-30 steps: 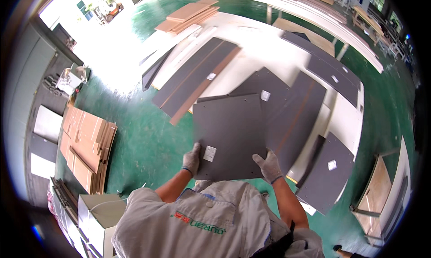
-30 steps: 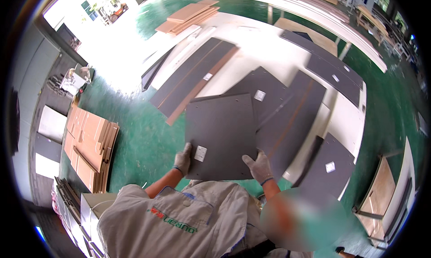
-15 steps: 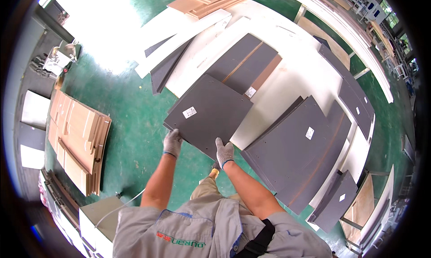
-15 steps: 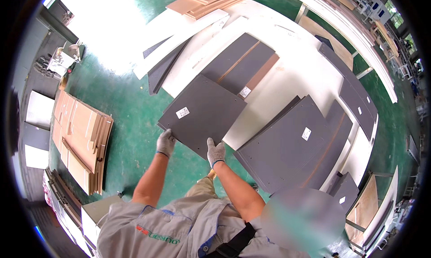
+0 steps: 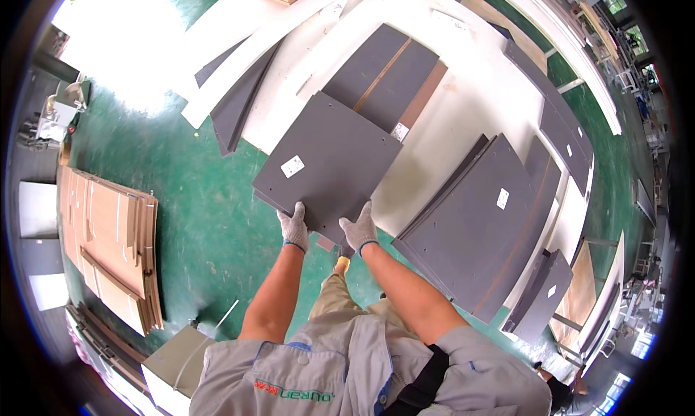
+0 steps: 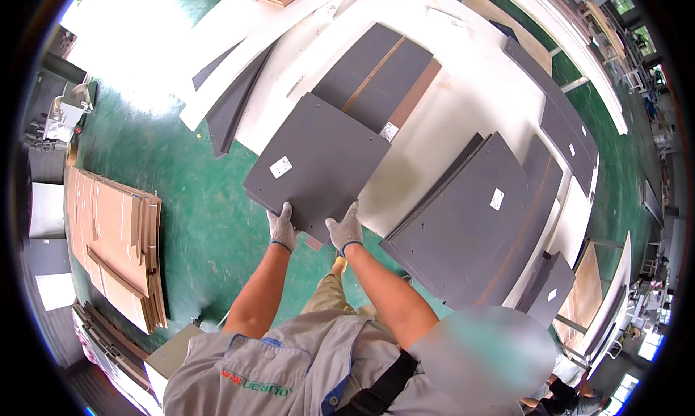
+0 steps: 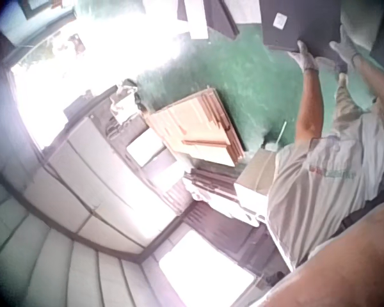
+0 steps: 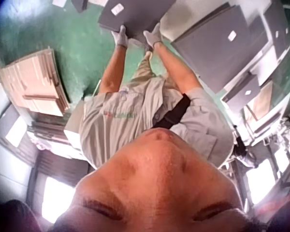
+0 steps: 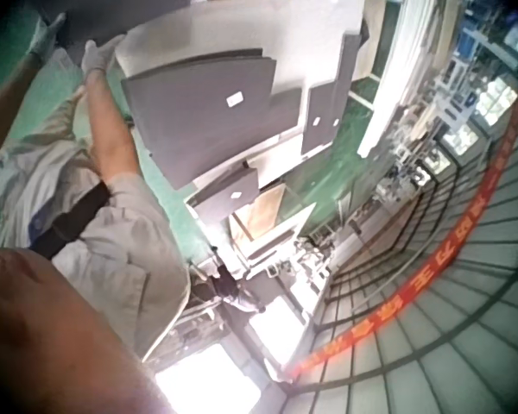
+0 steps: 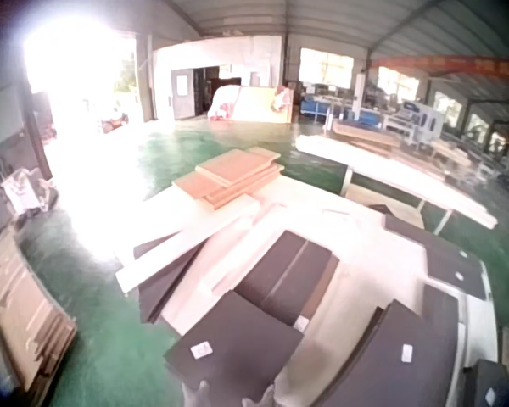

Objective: The person stacks various flat panels on a table, then bundles them with white straps. They carry the bundle to a different area and place it on the floor. The person then returns to the table and continues stacking and organizing additional panels.

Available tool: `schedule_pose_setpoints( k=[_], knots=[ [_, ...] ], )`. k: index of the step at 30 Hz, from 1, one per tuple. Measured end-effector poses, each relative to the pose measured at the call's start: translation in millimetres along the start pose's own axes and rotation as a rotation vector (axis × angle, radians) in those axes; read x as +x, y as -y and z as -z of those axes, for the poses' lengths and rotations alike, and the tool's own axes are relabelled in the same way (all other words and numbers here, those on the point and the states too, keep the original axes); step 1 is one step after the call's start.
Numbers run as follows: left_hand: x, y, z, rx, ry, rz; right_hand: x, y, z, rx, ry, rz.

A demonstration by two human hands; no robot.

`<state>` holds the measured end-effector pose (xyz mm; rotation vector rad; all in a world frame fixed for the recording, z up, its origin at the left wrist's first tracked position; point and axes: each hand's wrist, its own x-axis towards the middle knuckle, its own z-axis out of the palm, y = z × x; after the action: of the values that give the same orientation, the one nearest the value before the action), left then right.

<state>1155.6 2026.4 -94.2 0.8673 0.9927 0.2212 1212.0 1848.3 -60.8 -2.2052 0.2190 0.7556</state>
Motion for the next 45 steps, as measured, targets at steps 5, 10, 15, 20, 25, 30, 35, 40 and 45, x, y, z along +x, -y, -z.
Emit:
schedule_pose_setpoints(
  k=[5,10,15,20,25,30,35,40,45],
  knots=[
    [-0.4,-16.2,15.5,0.126,0.017,0.145,5.7,-6.5,-18.8,0.216,-0.004,-0.083],
    [-32.4,46.4,3.6,-0.28,0.184,0.317,5.8,-36.2,-49.0,0.229,0.028,-0.252],
    [-27.3,47.6,-15.6,-0.109,0.058,0.229,-6.9,-2.6,-19.7,0.164,0.046,-0.213],
    [-20.7,55.6,-16.1,-0.282,0.014,0.142,-9.6,8.3,-14.0,0.172,0.14,-0.2],
    [-6.4,69.1,-21.4,-0.235,0.017,0.129,-0.8,5.6,-0.3,0.136,0.273,-0.221],
    [-3.8,78.3,-12.4,0.157,0.006,0.041,-57.9,-30.9,76.2,0.059,0.181,0.09],
    [-69.4,28.0,-23.8,0.735,-0.288,-0.245,-150.4,-131.1,222.1,0.302,-0.357,0.157],
    [-147.6,33.2,-83.4,0.981,0.037,-0.812,-267.7,-375.4,338.0,0.138,-1.221,-0.215],
    [-270.3,134.0,-215.0,0.875,0.79,-1.009,-358.9,-549.9,414.4,0.077,-1.347,-0.684]
  ],
)
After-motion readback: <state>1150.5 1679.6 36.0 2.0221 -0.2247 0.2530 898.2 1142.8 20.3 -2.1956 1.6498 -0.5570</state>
